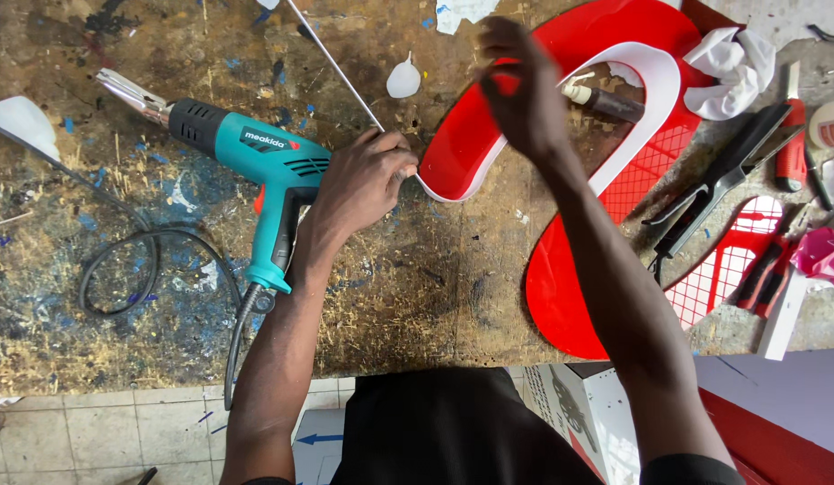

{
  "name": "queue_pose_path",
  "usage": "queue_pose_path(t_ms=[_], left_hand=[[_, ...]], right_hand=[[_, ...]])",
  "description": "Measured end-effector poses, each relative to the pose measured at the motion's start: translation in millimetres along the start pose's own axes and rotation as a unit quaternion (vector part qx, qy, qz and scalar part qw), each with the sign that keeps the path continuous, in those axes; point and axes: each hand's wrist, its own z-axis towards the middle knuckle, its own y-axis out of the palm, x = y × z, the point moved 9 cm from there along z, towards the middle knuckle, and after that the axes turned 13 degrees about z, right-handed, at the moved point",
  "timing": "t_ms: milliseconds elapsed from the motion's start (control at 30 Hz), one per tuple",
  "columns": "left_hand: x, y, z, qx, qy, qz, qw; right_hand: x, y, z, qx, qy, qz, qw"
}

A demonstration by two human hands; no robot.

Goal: The person uses a heat gun to soften a white plastic strip and bends it to fit the edge of a red curved object. They repeatedly apply heat and adjust the strip's position along the curve.

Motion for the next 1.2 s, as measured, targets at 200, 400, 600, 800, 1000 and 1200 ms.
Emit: queue_pose_path(t_ms=[200,400,600,800,1000,1200], left_hand=[[-2,3,1,0.003,0.004,-0.024,1.000],[-6,12,1,-0.012,0.001,-0.022,1.000],[-5,8,4,-0.001,0.007,-0.024,1.000],[-6,12,4,-0.016,-0.001,-0.042,0.999],[-5,7,7,-0.041,-0.016,-0.044,0.998],[-3,5,8,-0.055,-0.016,-0.045,0.997]], right_hand=[[21,-132,-48,0.164,-0.026,-0.141,0.976],[95,-130,-68,-0.084,0.189,-0.340,0.918],[154,-134,-68,-0.077,0.043,-0.552,0.829],[87,-110,-72,-0.137,0.118,-0.310,0.934],[4,-50,-96,-0.120,0.231,0.123,0.958],[41,-8,-120,-0.053,0.231,0.294,0.926]])
